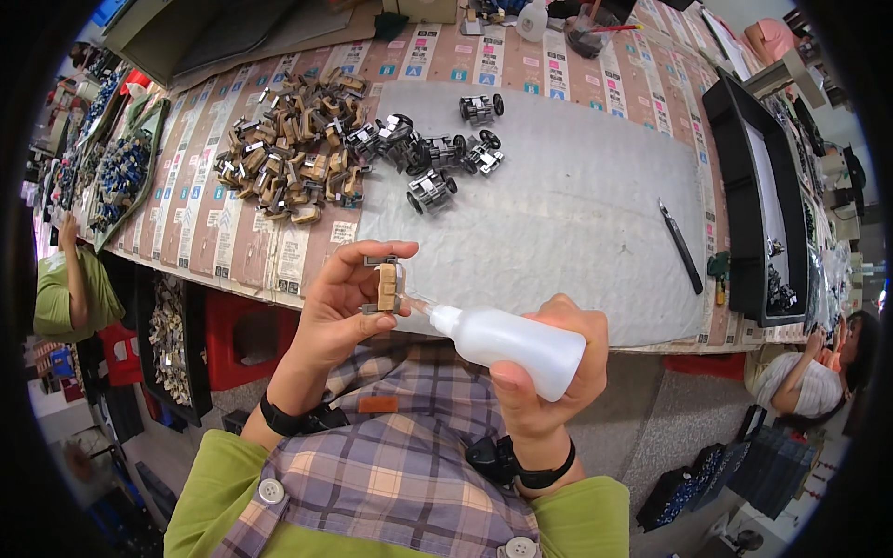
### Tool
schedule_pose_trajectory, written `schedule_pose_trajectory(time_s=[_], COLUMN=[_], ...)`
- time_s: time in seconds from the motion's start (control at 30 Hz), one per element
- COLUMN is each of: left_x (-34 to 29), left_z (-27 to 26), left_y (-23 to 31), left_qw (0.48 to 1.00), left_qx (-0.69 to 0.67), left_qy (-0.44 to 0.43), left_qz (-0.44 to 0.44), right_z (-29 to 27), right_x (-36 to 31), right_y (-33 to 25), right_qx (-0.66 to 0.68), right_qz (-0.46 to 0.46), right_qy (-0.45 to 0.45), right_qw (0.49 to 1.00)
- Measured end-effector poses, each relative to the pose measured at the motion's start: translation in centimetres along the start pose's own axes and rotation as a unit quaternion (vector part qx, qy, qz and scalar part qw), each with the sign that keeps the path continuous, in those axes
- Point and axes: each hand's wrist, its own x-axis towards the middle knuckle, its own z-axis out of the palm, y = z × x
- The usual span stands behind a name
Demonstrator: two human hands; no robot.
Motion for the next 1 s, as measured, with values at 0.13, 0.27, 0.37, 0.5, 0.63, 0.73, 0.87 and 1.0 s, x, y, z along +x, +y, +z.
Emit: schedule_pose_trajectory(time_s=[0.13, 0.27, 0.37, 0.5, 0.63, 0.73, 0.87, 1.0], left_x=[0.1, 0.2, 0.1, 0.2, 0.1, 0.1, 0.1, 0.1], left_z=[0.2, 0.1, 0.1, 0.0, 0.0, -0.2, -0.2, -0.2], left_y=[0.0, -0.1, 0.0, -0.2, -0.1, -0.1, -0.2, -0.2], left_qw=[0.999, 1.000, 1.000, 1.000, 1.000, 1.000, 1.000, 1.000], left_qx=[-0.005, -0.004, -0.007, -0.005, 0.000, 0.006, 0.015, 0.022], left_qy=[0.030, 0.024, 0.023, 0.022, 0.025, 0.002, 0.000, 0.020], left_qz=[-0.012, -0.012, -0.014, -0.013, -0.015, -0.006, 0.005, -0.002], right_z=[-0.1, -0.5, -0.4, -0.3, -0.4, -0.4, -0.3, -0.5], right_x=[0.0, -0.1, 0.0, 0.1, 0.1, 0.2, 0.2, 0.1], right_y=[0.2, 0.8, 0.8, 0.9, 1.1, 1.1, 1.0, 1.1], right_qx=[0.007, 0.076, 0.074, 0.066, 0.060, 0.054, 0.053, 0.053], right_qz=[0.015, -0.005, -0.004, -0.011, -0.016, -0.028, -0.040, -0.044], right_qy=[-0.013, -0.021, -0.025, -0.025, -0.030, -0.033, -0.040, -0.054], right_qw=[1.000, 0.997, 0.997, 0.997, 0.998, 0.998, 0.997, 0.996])
